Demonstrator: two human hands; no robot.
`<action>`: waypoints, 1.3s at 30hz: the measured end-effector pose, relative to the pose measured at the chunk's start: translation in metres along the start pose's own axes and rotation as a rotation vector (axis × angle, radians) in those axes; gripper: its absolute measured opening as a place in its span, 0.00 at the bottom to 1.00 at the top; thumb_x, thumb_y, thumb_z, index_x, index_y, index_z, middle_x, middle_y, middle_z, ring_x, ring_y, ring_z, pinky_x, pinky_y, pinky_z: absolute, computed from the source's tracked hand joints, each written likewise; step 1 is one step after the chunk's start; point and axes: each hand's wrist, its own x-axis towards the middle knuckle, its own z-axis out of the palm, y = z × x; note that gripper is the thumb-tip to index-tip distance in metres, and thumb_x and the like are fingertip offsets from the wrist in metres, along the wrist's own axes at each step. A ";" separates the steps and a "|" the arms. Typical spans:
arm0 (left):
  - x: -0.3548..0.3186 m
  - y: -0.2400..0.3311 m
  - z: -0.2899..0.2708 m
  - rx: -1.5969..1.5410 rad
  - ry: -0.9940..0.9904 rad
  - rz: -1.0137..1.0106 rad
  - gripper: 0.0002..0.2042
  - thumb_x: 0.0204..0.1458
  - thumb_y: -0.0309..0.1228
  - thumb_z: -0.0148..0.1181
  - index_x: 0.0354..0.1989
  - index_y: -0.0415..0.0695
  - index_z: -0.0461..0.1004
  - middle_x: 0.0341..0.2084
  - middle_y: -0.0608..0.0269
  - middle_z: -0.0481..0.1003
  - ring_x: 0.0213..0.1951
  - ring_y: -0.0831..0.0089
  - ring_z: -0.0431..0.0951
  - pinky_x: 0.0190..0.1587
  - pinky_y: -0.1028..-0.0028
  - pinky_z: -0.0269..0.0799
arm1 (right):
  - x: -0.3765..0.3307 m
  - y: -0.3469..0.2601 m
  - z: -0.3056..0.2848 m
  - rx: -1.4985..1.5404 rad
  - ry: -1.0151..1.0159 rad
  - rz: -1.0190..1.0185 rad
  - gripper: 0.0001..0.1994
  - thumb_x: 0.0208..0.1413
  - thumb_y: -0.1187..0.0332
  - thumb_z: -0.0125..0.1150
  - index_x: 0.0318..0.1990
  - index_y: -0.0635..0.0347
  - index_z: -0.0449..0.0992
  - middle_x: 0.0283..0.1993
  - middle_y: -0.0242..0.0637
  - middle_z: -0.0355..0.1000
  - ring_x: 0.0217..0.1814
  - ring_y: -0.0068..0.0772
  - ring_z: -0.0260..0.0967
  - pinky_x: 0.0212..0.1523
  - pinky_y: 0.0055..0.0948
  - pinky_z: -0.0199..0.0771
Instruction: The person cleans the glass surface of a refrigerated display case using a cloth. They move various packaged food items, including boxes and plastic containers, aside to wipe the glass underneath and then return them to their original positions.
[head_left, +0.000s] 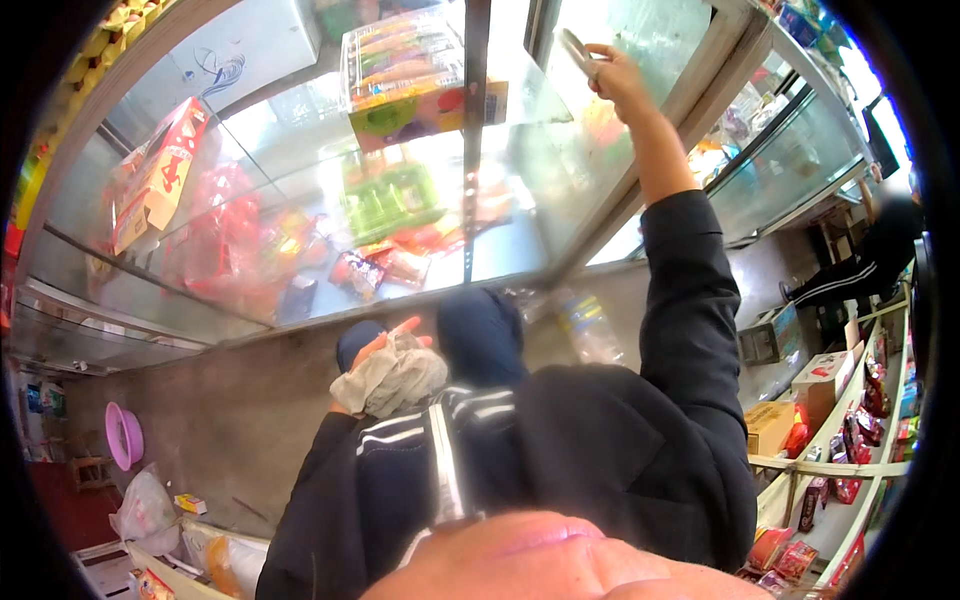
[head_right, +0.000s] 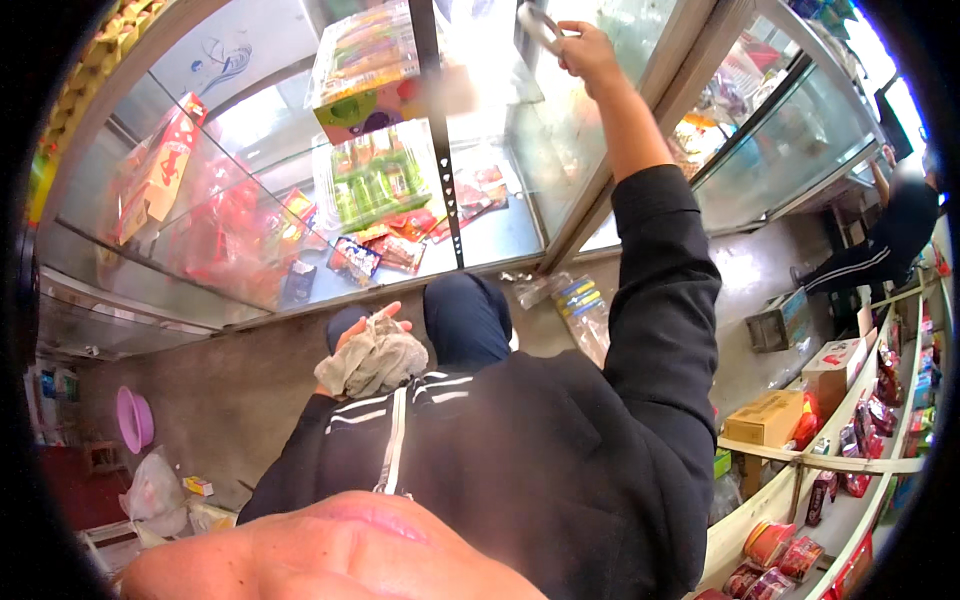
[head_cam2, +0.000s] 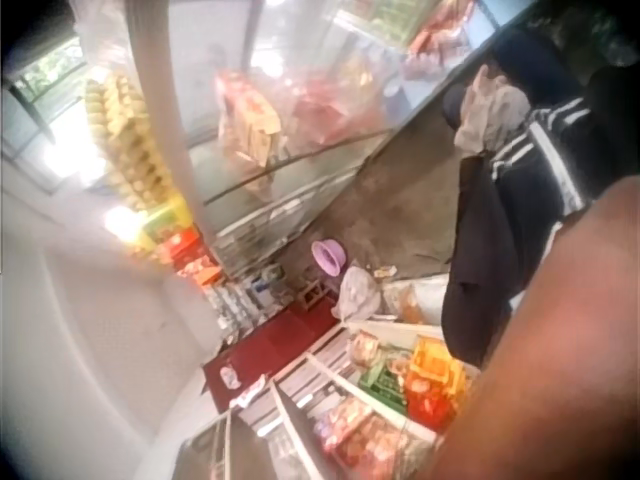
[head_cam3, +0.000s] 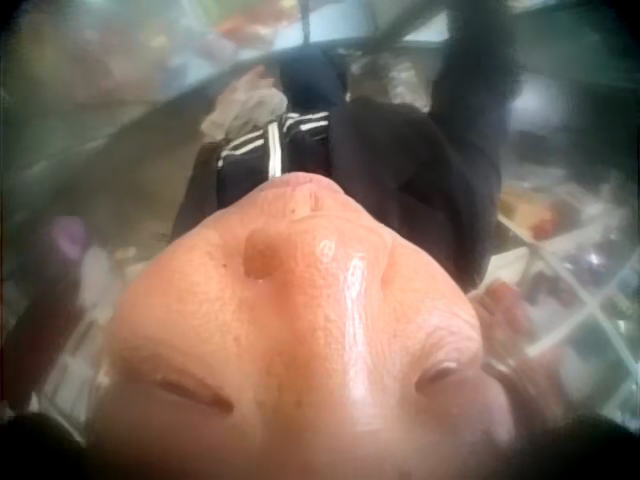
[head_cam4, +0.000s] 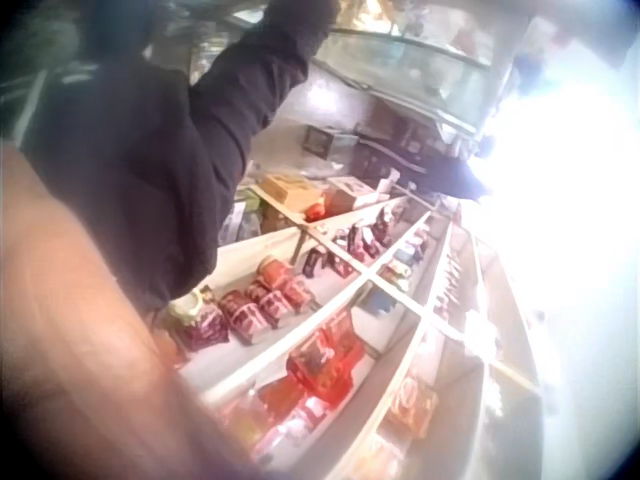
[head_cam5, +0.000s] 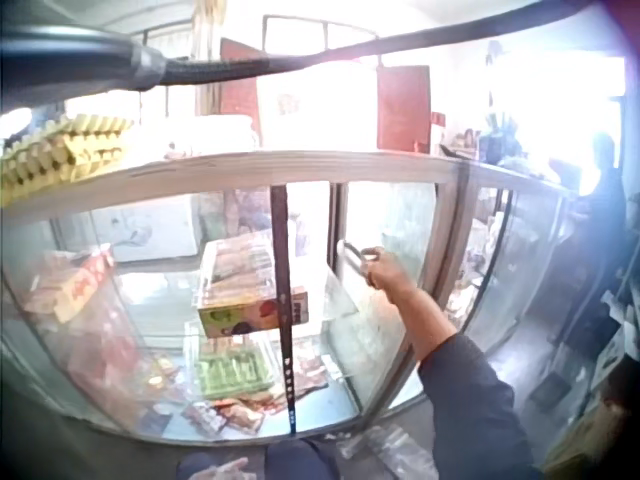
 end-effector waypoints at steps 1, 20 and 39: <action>-0.006 -0.004 -0.003 0.015 0.004 0.010 0.34 0.59 0.47 0.48 0.69 0.45 0.46 0.58 0.43 0.64 0.52 0.54 0.72 0.57 0.56 0.67 | -0.010 0.012 -0.001 0.190 -0.137 -0.010 0.17 0.57 0.70 0.53 0.54 0.57 0.71 0.37 0.31 0.73 0.24 0.17 0.63 0.23 0.19 0.60; 0.023 -0.021 0.010 0.093 0.198 0.054 0.35 0.58 0.48 0.49 0.69 0.44 0.46 0.56 0.46 0.66 0.54 0.50 0.71 0.55 0.51 0.69 | -0.475 0.495 -0.008 0.538 0.610 1.367 0.09 0.56 0.69 0.55 0.42 0.63 0.68 0.34 0.39 0.69 0.23 0.27 0.66 0.18 0.18 0.67; 0.025 -0.025 0.014 0.105 0.249 0.076 0.34 0.59 0.45 0.48 0.69 0.43 0.47 0.57 0.44 0.65 0.55 0.49 0.70 0.57 0.52 0.68 | -0.462 0.471 -0.006 0.789 0.529 1.321 0.22 0.58 0.73 0.49 0.59 0.68 0.58 0.62 0.50 0.57 0.60 0.48 0.61 0.52 0.52 0.72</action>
